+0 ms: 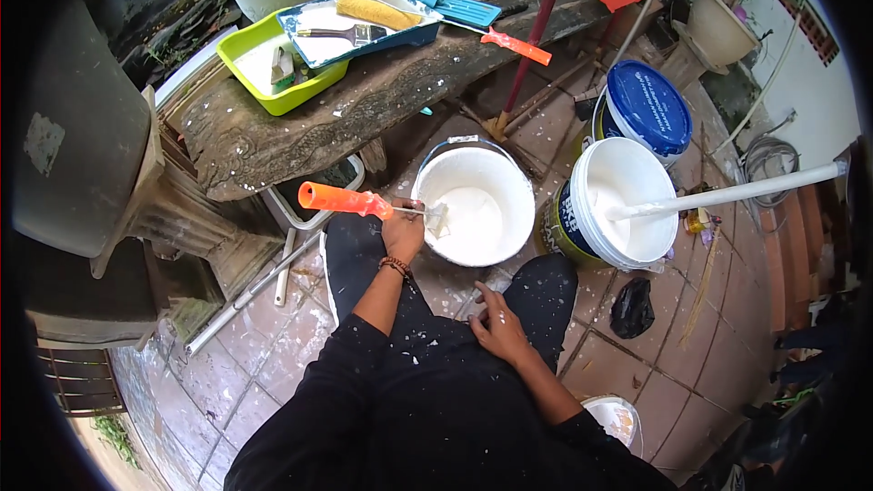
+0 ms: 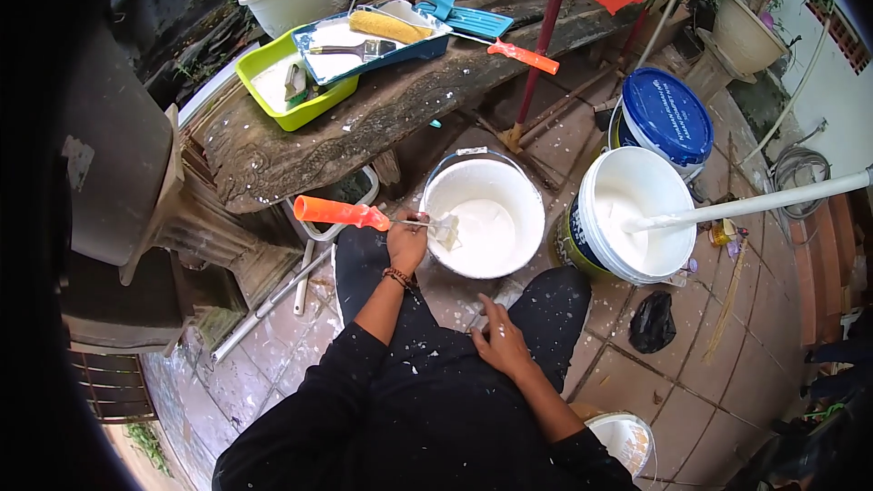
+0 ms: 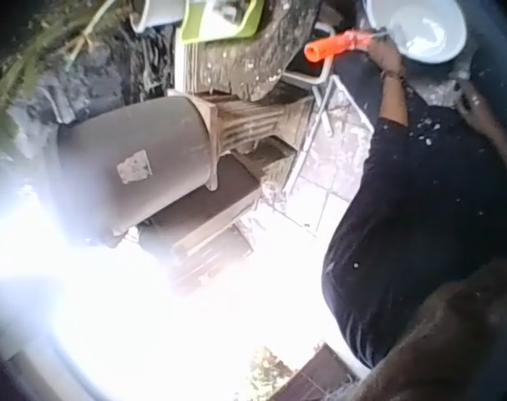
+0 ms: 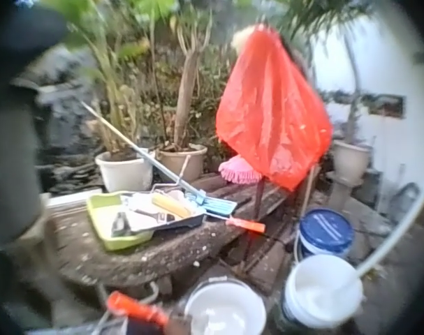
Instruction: The person is mixing white paint in buckets using a stirring stick and a brush on a patio floor.
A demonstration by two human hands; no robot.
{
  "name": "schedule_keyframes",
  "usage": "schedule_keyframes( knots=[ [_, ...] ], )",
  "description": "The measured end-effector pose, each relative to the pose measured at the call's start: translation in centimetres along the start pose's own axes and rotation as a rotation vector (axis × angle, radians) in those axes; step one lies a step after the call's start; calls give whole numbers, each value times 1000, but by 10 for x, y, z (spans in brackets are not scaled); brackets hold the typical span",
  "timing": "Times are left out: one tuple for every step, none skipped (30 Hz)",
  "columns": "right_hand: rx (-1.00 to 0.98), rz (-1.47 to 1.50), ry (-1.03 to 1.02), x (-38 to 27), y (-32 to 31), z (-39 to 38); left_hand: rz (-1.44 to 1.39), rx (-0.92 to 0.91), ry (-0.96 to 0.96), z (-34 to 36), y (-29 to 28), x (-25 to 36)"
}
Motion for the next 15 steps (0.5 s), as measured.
schedule_keyframes(
  knots=[
    [27, 34, 48, 11, -1, -6, -16, 17, -4, -1, -1, 3],
    [53, 93, 65, 12, 0, -6, -34, 8, -51, 1, 0, 4],
    [55, 92, 68, 13, -1, -5, -35, 5, -51, 1, 1, 6],
    [60, 107, 68, 14, 0, -2, -39, 2, -76, 1, 0, 7],
    [66, 123, 68, 11, 0, 2, -41, -3, -100, 2, 0, 9],
    [69, 124, 70, 9, 0, 4, -40, -6, -98, 3, 0, 11],
    [46, 87, 101, 8, 0, 6, -3, -3, -115, 3, 0, 13],
    [16, 49, 129, 7, 2, 7, 36, 7, -135, 4, -2, 11],
    [14, 52, 125, 6, 3, 8, 39, 11, -135, 5, -1, 6],
    [7, 44, 118, 6, 3, 8, 54, 19, -139, 8, 1, -1],
    [4, 33, 113, 6, 3, 9, 68, 25, -141, 10, 2, -2],
    [2, 34, 110, 7, 3, 9, 69, 27, -141, 10, 2, -3],
    [1, 48, 118, 9, 4, 10, 55, 20, -138, 10, 2, -5],
    [1, 63, 127, 10, 5, 11, 42, 10, -133, 8, 1, -3],
    [1, 64, 127, 11, 4, 11, 43, 10, -132, 7, 0, -1]
  ],
)
Point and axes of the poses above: each hand's wrist, its own z-axis towards the middle knuckle, its own y-axis out of the palm, x = y × z, the point moved 2 cm from there along z, towards the middle knuckle, and after that the axes turned 6 degrees about z, right-handed, at the moved point
